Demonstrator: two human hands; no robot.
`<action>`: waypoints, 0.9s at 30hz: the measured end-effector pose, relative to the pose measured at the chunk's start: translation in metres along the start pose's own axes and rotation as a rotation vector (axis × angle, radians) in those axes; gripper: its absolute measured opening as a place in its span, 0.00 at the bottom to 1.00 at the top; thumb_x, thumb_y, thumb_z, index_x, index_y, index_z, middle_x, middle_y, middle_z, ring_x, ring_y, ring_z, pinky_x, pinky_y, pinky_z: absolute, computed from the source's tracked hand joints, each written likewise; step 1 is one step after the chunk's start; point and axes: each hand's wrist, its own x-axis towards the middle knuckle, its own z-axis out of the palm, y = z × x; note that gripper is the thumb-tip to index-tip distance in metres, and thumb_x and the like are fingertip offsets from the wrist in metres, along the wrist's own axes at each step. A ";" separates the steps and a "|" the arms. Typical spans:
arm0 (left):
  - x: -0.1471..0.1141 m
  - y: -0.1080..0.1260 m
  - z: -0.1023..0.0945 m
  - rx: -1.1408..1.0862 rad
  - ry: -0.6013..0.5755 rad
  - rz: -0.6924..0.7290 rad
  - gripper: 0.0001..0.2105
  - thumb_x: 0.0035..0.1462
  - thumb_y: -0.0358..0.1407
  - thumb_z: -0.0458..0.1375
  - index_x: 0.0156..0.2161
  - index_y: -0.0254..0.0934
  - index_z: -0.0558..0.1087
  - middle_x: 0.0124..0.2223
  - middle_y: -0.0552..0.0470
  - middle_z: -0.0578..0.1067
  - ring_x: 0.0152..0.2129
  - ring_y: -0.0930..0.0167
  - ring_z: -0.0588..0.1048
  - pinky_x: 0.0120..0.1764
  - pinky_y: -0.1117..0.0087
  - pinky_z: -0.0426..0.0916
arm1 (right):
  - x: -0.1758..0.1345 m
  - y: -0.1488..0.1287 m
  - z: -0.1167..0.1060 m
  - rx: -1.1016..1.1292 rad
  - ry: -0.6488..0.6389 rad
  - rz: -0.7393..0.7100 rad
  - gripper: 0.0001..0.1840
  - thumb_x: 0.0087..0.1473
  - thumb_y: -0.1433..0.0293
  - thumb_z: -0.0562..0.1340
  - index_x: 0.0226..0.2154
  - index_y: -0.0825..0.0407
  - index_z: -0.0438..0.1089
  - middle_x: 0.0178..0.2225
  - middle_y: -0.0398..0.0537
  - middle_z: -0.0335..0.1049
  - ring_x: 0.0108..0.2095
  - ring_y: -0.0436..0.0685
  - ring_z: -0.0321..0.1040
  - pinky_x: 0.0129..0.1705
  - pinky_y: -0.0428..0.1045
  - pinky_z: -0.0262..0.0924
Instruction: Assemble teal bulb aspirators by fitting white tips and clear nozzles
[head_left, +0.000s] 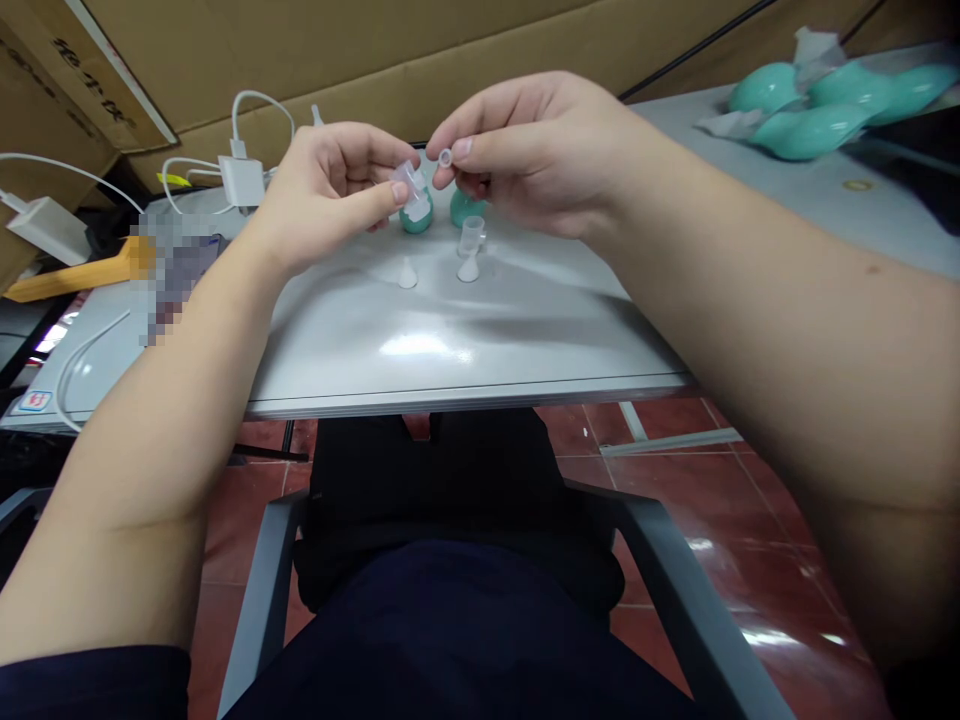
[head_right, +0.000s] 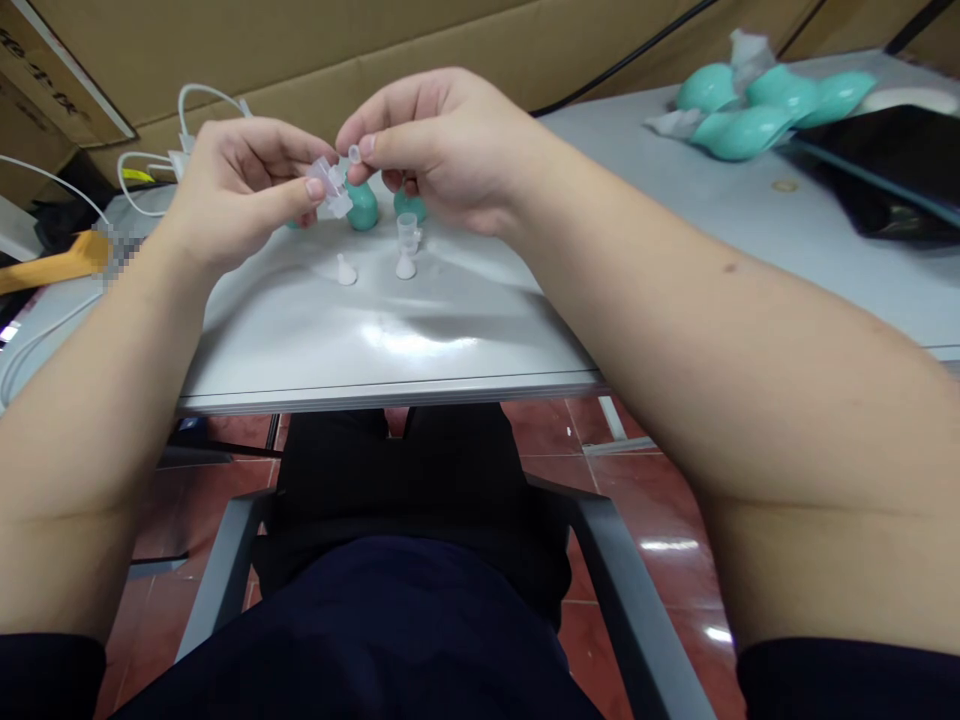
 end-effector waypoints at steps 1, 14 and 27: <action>0.000 0.001 0.000 0.009 -0.005 0.001 0.15 0.52 0.43 0.78 0.42 0.41 0.87 0.38 0.49 0.85 0.32 0.62 0.80 0.35 0.62 0.75 | 0.000 0.000 0.000 -0.002 -0.004 -0.001 0.19 0.65 0.92 0.60 0.34 0.62 0.83 0.29 0.53 0.80 0.26 0.51 0.67 0.30 0.44 0.57; -0.003 0.004 0.004 0.002 -0.012 0.020 0.17 0.53 0.50 0.81 0.40 0.42 0.85 0.39 0.50 0.85 0.30 0.66 0.76 0.36 0.61 0.76 | -0.001 0.012 0.000 -0.128 -0.039 -0.201 0.15 0.59 0.88 0.77 0.34 0.52 0.87 0.36 0.47 0.85 0.37 0.54 0.79 0.42 0.46 0.73; -0.004 0.002 0.001 0.033 -0.020 0.056 0.15 0.56 0.46 0.79 0.45 0.44 0.87 0.42 0.50 0.87 0.36 0.59 0.83 0.39 0.58 0.82 | 0.000 0.014 -0.004 -0.116 -0.045 -0.171 0.09 0.48 0.76 0.82 0.32 0.49 0.87 0.35 0.49 0.85 0.37 0.59 0.78 0.42 0.52 0.72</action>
